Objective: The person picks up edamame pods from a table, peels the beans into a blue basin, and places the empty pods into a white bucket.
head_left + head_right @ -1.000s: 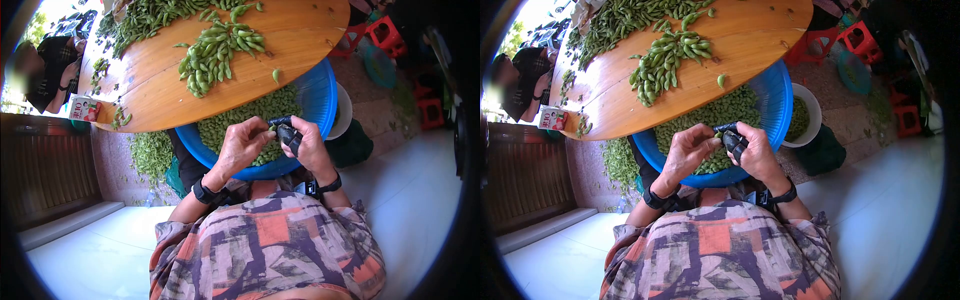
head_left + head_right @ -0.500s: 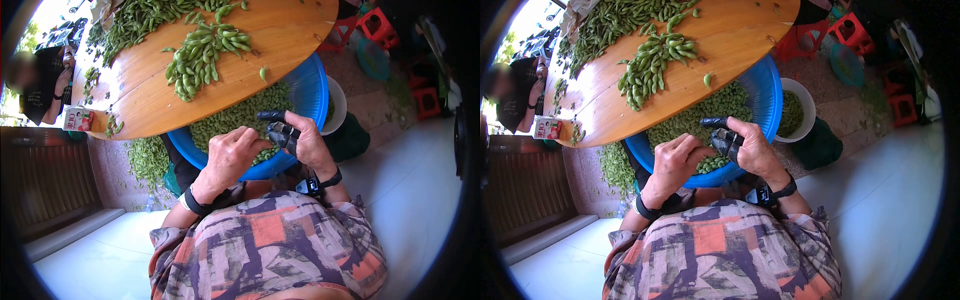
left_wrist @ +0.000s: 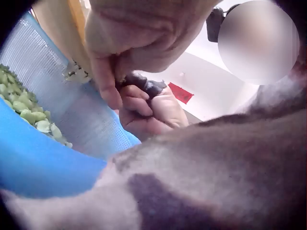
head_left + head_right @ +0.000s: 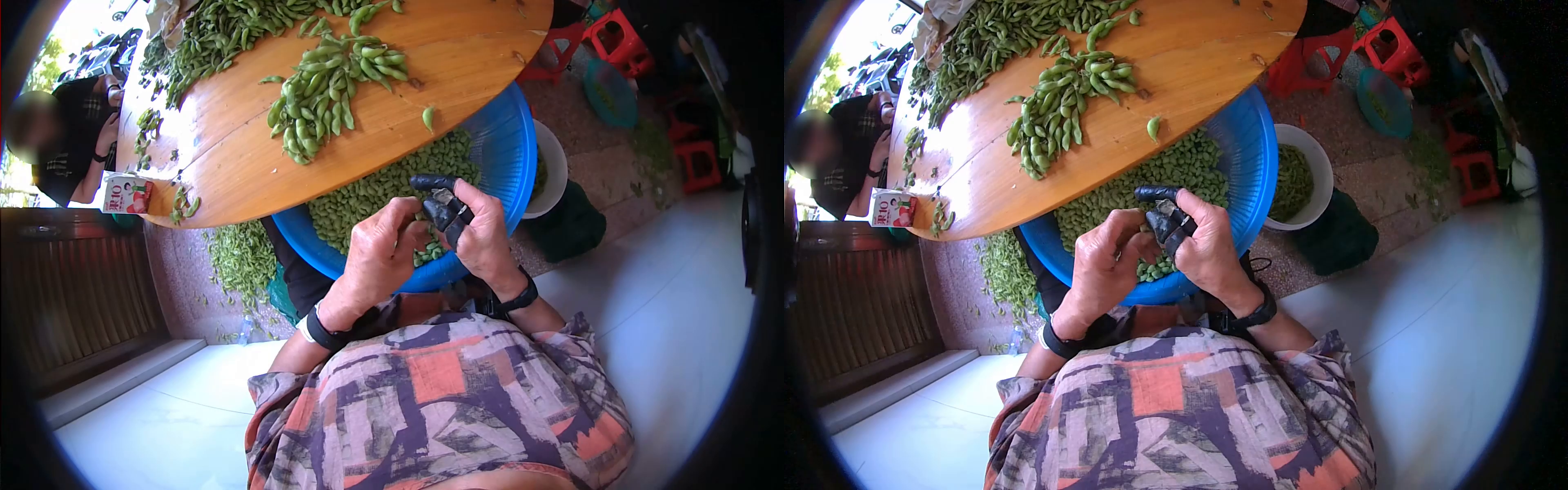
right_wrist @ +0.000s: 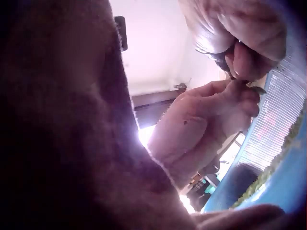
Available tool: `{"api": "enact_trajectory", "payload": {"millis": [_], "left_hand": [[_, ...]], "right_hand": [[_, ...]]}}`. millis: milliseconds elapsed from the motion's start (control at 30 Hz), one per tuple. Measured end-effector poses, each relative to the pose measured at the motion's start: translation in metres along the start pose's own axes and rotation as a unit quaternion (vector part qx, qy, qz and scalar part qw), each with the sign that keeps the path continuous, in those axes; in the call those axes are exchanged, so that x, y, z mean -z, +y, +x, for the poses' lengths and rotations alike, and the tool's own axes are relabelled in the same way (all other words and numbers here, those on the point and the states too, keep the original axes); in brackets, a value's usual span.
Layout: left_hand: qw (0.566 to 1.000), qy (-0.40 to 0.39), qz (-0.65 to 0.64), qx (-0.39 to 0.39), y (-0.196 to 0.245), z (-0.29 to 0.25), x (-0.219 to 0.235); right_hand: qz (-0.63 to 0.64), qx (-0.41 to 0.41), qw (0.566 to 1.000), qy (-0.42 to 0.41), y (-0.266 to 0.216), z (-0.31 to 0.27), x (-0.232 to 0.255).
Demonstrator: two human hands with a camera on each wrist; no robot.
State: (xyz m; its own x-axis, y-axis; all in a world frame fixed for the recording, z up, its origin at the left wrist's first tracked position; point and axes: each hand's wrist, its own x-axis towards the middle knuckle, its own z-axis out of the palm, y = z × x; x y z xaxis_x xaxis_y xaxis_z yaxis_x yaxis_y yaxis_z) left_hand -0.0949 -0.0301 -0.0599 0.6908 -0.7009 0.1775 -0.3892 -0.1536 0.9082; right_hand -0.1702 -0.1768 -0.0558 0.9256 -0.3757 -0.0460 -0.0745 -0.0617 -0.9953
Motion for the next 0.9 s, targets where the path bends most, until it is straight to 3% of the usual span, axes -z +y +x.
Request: {"api": "enact_trajectory", "payload": {"millis": [33,67,100,133,167,233,300,467,567,633,733,767,833,867,900], "left_hand": [[0.997,-0.026,-0.059,0.033,0.002,0.001,0.002],[0.997,-0.005,-0.073,0.011,0.002,0.002,-0.001],[0.997,-0.005,-0.074,0.011,0.000,0.002,-0.001],[0.992,-0.014,-0.111,0.062,-0.004,0.002,0.001],[0.982,-0.022,-0.147,0.112,-0.007,0.002,0.002],[0.970,-0.020,-0.201,0.135,-0.009,0.005,0.002],[0.916,-0.013,-0.350,0.196,-0.008,0.009,0.002],[0.905,-0.047,-0.361,0.222,-0.011,0.013,0.006],[0.900,-0.041,-0.370,0.225,-0.019,0.012,0.001],[0.925,-0.016,-0.323,0.201,-0.028,0.009,-0.004],[0.929,-0.026,-0.310,0.197,-0.027,0.008,-0.004],[0.930,-0.026,-0.310,0.197,-0.025,0.008,-0.003],[0.912,-0.056,-0.326,0.244,-0.016,0.011,0.000],[0.912,-0.057,-0.326,0.243,-0.013,0.013,0.001],[0.903,-0.057,-0.345,0.252,-0.010,0.013,0.004]], "right_hand": [[0.001,-0.006,1.000,-0.014,0.001,0.001,0.000],[0.001,-0.007,1.000,-0.014,0.003,0.001,0.001],[0.128,-0.047,0.990,-0.047,0.004,0.000,0.003],[0.253,-0.085,0.960,-0.080,0.006,0.001,0.005],[0.253,-0.085,0.960,-0.080,0.010,0.002,0.005],[0.383,-0.073,0.914,-0.115,0.021,0.006,0.006],[0.380,-0.078,0.916,-0.104,0.022,0.007,0.006],[0.372,-0.057,0.923,-0.084,0.027,0.001,0.004],[0.270,-0.045,0.959,-0.068,0.019,-0.001,0.001],[0.024,-0.025,0.999,-0.001,0.006,0.000,-0.006],[-0.022,0.037,0.999,0.025,0.015,0.000,-0.010],[-0.021,0.038,0.999,0.025,0.014,0.000,-0.010],[0.098,-0.068,0.993,0.009,0.011,0.000,-0.007],[0.098,-0.068,0.993,0.009,0.013,0.000,-0.005],[0.201,-0.067,0.977,0.013,0.019,-0.001,-0.002]]}}
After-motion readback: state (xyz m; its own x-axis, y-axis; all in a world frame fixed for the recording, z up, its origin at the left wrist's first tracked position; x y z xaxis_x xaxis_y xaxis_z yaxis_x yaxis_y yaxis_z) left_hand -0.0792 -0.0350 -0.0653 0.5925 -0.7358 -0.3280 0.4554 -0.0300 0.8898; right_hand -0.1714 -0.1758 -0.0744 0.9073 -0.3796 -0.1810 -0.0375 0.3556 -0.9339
